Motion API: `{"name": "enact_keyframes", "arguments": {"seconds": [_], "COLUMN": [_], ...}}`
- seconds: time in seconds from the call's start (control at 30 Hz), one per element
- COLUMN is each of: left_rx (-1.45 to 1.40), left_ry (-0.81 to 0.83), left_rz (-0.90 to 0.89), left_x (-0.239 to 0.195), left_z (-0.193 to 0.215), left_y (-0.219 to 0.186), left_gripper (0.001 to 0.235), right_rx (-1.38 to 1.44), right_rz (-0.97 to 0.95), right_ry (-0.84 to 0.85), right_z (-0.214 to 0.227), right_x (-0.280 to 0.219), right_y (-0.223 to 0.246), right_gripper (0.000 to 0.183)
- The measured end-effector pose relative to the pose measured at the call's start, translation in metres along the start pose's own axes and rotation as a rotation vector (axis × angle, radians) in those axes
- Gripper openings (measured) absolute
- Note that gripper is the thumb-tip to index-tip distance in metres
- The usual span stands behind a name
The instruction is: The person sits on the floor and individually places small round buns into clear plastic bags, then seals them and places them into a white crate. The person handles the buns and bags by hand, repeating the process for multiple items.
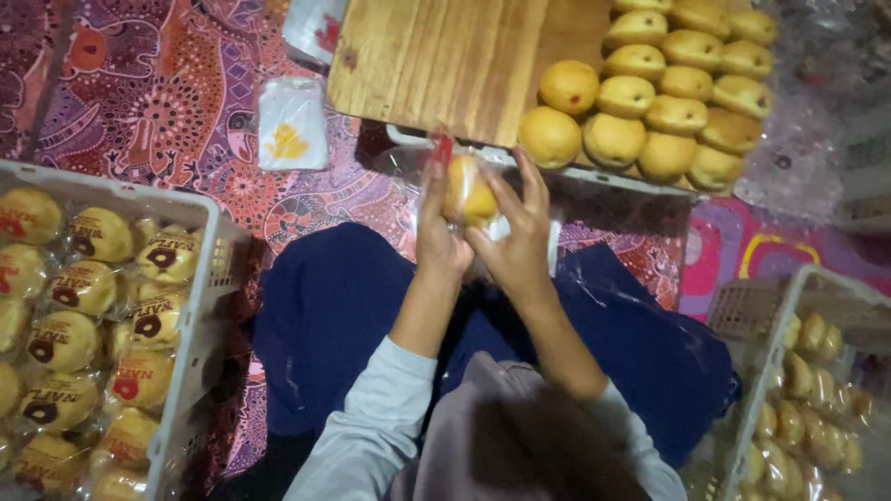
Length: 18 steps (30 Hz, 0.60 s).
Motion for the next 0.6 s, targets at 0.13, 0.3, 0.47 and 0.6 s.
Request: {"name": "enact_keyframes", "arguments": {"seconds": [0.13, 0.3, 0.47, 0.6], "left_rx": [0.056, -0.003, 0.918, 1.668], "left_ry": [-0.037, 0.028, -0.23, -0.494], "left_rz": [0.166, 0.049, -0.381, -1.04], "left_x": [-0.022, -0.021, -0.078, -0.118], "left_z": [0.006, 0.022, -0.01, -0.04], "left_y": [0.014, -0.001, -0.002, -0.016], "left_gripper": [0.057, 0.051, 0.07, 0.074], "right_rx": [0.086, 0.064, -0.071, -0.126], "right_rz": [-0.047, 0.157, 0.011, 0.072], "right_ry": [0.026, -0.001, 0.068, 0.081], "right_z": [0.008, -0.004, -0.007, -0.003], "right_x": [-0.005, -0.013, -0.013, -0.022], "right_y": [0.004, 0.002, -0.008, 0.004], "right_gripper": [0.061, 0.062, 0.059, 0.062]}}
Point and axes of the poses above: each hand's wrist, its own x-axis towards the middle knuckle, its own z-axis out of the back of the hand, y = z × x, the point moved 3 cm from there along x, towards the middle knuckle, and after that the axes turned 15 degrees about z, right-handed, at the moved point
